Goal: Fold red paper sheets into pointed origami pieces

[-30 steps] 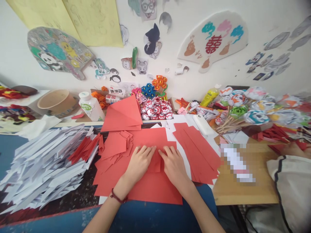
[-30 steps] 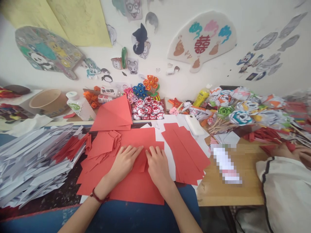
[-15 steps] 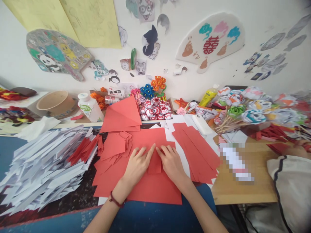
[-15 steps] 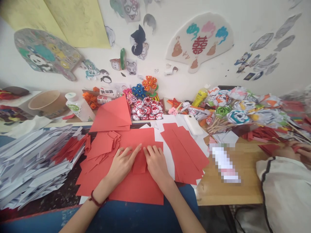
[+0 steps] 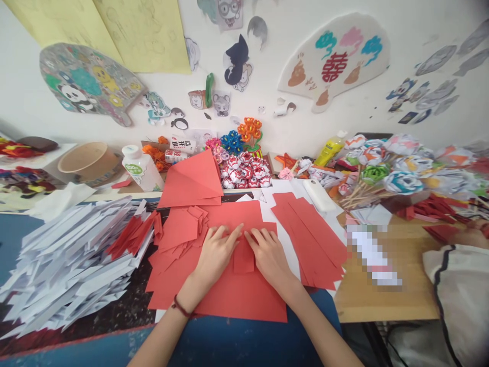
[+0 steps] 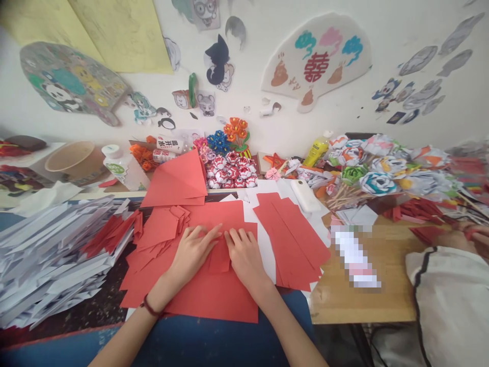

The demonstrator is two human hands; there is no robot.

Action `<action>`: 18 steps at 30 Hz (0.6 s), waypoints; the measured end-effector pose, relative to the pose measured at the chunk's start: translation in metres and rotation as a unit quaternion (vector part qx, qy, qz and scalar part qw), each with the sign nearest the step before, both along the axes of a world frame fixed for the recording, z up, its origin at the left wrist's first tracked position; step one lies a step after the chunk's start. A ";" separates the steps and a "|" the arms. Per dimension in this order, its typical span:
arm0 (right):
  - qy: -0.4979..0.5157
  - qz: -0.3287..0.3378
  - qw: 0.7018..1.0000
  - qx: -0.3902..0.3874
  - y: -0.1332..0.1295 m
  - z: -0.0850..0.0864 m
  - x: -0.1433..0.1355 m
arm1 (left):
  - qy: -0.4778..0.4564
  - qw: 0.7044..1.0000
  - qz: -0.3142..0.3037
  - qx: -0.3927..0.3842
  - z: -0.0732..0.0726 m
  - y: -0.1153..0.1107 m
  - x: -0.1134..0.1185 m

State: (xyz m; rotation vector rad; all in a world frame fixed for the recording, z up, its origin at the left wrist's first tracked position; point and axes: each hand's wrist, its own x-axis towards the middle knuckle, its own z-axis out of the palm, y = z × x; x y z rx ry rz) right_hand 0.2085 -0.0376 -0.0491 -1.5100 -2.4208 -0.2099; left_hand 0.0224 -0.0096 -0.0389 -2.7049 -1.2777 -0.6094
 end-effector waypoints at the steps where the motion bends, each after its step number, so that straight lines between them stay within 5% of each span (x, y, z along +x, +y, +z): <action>1: 0.000 0.001 1.000 0.000 0.000 0.000 0.000 | -0.005 1.000 -0.008 -0.002 -0.001 0.001 0.000; 18: -0.019 0.002 1.000 -0.004 -0.001 0.002 -0.003 | 0.042 0.998 -0.049 0.024 -0.001 0.000 -0.003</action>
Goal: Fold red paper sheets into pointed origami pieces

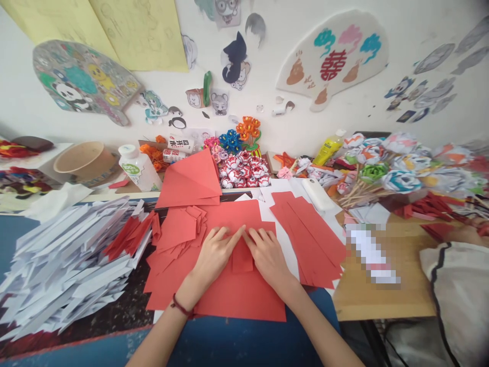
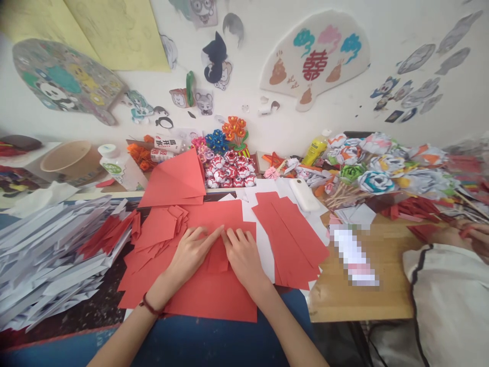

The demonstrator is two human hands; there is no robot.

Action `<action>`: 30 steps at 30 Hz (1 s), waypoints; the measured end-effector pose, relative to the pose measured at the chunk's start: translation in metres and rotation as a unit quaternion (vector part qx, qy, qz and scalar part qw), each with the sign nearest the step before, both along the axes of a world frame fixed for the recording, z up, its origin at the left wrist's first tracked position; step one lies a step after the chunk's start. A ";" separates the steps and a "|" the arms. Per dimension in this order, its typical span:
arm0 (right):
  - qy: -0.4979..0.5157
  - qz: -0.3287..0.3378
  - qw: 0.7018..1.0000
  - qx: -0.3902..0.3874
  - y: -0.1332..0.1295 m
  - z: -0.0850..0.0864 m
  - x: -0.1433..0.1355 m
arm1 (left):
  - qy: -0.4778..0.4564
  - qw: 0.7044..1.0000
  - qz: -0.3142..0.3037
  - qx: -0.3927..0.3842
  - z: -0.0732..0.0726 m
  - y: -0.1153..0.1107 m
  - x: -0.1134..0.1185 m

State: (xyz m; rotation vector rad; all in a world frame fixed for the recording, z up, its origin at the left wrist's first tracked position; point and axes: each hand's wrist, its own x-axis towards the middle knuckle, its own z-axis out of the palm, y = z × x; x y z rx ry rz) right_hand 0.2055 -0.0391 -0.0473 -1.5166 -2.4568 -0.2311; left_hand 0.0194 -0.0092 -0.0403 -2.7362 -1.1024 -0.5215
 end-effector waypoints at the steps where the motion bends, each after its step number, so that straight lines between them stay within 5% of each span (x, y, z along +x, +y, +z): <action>1: -0.004 0.000 1.000 -0.001 0.000 0.001 -0.001 | 0.011 1.000 0.000 0.004 0.000 -0.001 0.000; 10: -0.025 -0.011 0.999 -0.017 0.000 0.002 -0.002 | 0.120 0.989 -0.034 0.079 0.008 -0.002 -0.012; 16: -0.001 -0.010 0.999 -0.037 0.000 0.006 0.000 | 0.129 0.987 -0.067 0.061 0.017 -0.007 -0.024; 20: 0.086 -0.020 0.994 -0.069 0.004 0.008 0.002 | 0.014 0.999 0.036 -0.014 0.021 -0.010 -0.014; 24: 0.217 -0.052 0.970 -0.096 0.010 0.006 0.004 | -0.040 0.978 0.179 -0.102 0.018 -0.004 0.011; 30: 0.326 -0.053 0.936 -0.123 0.020 0.012 0.009 | -0.097 0.957 0.170 -0.216 0.014 0.007 0.023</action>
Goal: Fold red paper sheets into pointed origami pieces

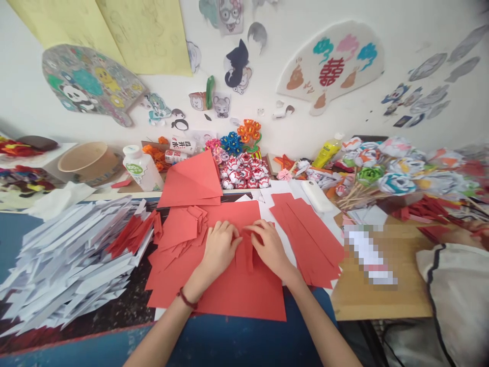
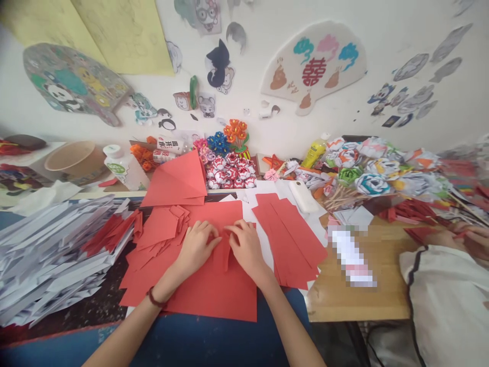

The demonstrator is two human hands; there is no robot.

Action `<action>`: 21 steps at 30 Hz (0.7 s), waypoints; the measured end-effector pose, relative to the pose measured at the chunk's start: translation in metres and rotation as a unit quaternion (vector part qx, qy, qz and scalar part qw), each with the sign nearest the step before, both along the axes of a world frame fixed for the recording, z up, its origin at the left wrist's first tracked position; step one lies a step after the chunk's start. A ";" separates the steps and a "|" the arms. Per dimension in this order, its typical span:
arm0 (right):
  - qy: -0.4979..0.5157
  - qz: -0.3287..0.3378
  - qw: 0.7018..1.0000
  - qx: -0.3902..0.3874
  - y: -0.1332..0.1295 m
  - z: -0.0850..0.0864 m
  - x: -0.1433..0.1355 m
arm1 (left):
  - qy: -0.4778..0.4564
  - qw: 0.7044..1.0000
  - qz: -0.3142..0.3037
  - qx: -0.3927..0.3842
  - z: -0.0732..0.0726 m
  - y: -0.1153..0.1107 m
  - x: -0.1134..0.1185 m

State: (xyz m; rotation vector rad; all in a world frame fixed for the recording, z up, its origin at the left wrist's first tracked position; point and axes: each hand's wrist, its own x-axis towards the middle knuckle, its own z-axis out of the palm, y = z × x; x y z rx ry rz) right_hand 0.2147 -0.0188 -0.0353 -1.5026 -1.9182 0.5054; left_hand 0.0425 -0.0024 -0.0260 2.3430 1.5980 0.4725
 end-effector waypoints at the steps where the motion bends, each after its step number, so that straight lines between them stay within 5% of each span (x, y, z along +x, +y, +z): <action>1: 0.024 0.010 1.000 -0.013 0.002 0.003 0.002 | -0.017 1.000 -0.004 -0.012 0.001 0.001 -0.001; 8: 0.174 0.092 0.970 -0.143 0.014 0.019 0.007 | -0.093 0.994 -0.048 -0.036 0.017 0.004 -0.008; 12: 0.266 -0.028 0.954 -0.136 0.008 0.013 0.004 | -0.148 0.989 -0.001 -0.013 0.017 0.001 -0.017; 15: 0.369 -0.120 0.916 -0.106 -0.003 0.010 0.001 | -0.178 0.982 0.050 -0.048 0.014 -0.004 -0.027; 18: 0.441 -0.156 0.877 -0.111 -0.016 0.012 -0.003 | -0.211 0.968 0.078 -0.110 0.012 -0.007 -0.033; 21: 0.480 -0.176 0.849 -0.133 -0.028 0.015 -0.007 | -0.234 0.962 0.112 -0.083 0.010 -0.005 -0.034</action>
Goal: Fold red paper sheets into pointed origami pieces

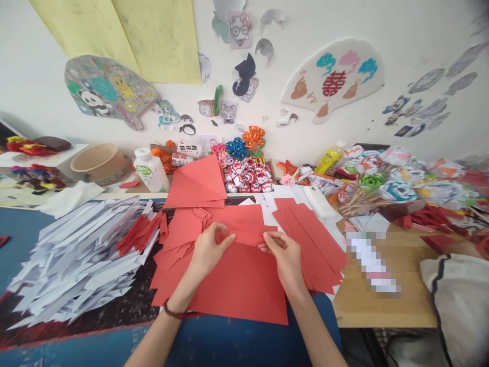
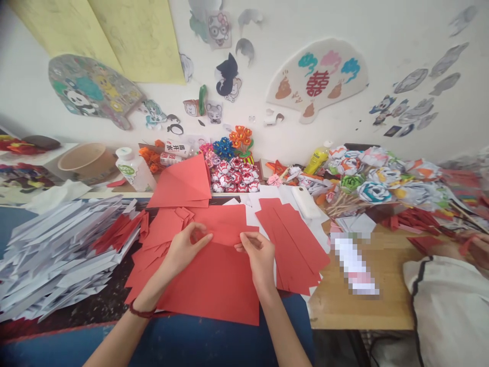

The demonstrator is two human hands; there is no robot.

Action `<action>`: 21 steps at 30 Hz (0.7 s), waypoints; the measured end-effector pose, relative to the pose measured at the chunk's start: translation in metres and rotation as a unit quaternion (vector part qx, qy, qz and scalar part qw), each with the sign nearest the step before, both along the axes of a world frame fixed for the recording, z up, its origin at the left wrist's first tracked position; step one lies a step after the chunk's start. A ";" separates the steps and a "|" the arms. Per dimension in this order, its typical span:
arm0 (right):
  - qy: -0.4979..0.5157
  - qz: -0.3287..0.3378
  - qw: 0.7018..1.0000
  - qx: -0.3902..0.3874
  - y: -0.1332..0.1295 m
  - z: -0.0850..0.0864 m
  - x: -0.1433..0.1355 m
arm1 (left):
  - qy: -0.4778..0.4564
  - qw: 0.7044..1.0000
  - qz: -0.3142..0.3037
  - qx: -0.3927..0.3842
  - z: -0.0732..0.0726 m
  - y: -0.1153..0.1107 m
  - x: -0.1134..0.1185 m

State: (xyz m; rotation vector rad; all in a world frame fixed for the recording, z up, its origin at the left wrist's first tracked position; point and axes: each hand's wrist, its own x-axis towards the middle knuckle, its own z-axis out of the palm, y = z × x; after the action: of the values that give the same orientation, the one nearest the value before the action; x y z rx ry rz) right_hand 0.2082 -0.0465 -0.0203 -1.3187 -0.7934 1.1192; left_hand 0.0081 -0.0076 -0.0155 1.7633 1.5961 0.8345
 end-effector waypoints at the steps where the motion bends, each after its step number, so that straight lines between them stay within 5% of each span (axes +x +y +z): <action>1: 0.013 -0.005 1.000 -0.003 -0.004 0.001 -0.001 | -0.007 1.000 0.007 0.003 -0.002 0.001 0.001; 6: 0.000 0.084 0.996 -0.028 -0.016 0.000 -0.001 | -0.097 0.994 -0.032 -0.028 -0.011 0.009 0.007; 8: -0.065 0.133 0.988 -0.031 -0.015 0.000 0.001 | -0.091 0.995 -0.045 -0.004 -0.011 0.012 0.010; 13: -0.283 0.131 0.949 0.040 0.009 0.000 0.003 | -0.012 0.992 -0.121 0.038 -0.002 0.020 0.019; 16: -0.227 0.171 0.957 0.052 0.031 -0.005 -0.002 | 0.003 0.989 -0.136 0.053 0.001 0.025 0.025; 21: -0.165 0.171 0.971 0.033 0.048 -0.018 -0.010 | 0.010 0.997 -0.067 0.047 -0.004 0.030 0.025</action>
State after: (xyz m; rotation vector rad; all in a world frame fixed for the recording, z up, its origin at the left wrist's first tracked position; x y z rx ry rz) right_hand 0.1983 0.0019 -0.0382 -1.3627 -1.3331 1.1400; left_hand 0.0334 0.0224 -0.0191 1.9263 1.4539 0.8414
